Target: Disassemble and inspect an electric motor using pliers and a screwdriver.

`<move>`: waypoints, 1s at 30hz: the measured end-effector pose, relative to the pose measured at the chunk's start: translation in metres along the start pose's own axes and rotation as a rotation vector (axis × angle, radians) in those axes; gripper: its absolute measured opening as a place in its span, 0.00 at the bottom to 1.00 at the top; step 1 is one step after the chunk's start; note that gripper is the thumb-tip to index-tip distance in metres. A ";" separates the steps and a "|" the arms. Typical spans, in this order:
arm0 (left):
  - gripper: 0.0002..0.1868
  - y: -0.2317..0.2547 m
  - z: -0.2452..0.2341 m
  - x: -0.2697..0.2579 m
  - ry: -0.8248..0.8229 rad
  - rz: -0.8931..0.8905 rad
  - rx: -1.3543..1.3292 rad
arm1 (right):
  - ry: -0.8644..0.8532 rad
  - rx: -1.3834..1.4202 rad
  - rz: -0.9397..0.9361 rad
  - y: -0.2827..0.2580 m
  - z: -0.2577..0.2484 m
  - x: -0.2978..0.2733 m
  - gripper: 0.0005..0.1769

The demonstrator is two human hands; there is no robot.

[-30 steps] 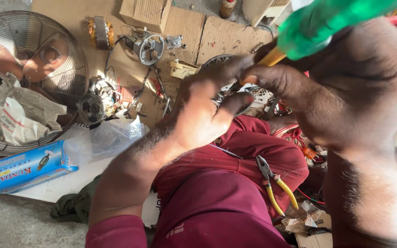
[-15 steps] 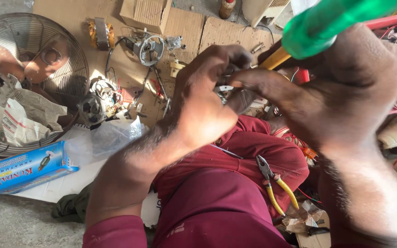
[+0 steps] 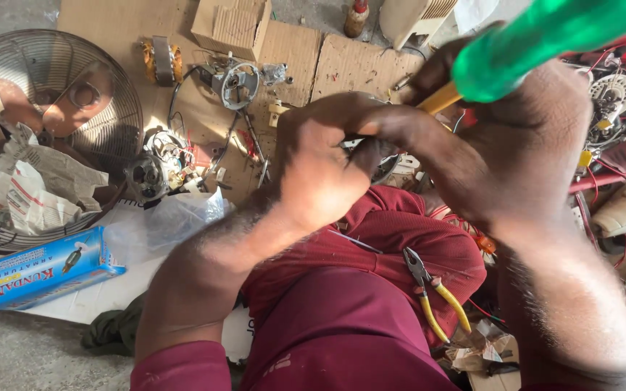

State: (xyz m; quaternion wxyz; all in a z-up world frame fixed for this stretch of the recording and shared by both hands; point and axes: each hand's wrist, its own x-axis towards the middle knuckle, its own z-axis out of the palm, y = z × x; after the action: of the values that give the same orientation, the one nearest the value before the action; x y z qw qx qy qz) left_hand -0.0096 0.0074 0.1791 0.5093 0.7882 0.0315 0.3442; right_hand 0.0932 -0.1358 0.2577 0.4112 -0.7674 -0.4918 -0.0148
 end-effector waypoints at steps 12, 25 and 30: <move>0.15 -0.003 -0.001 -0.003 -0.042 -0.040 -0.003 | 0.011 -0.020 -0.033 -0.011 0.000 0.004 0.17; 0.14 -0.019 0.009 -0.013 0.040 -0.058 -0.034 | 0.038 0.333 0.271 -0.033 0.009 0.009 0.17; 0.12 -0.014 0.003 -0.014 -0.143 -0.112 -0.012 | -0.113 0.308 0.236 -0.030 0.002 0.004 0.11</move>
State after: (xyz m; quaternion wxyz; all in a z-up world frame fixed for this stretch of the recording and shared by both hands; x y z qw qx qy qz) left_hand -0.0147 0.0064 0.1594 0.5335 0.8046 0.0367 0.2583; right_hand 0.0716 -0.1267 0.2763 0.4942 -0.7474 -0.4172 0.1521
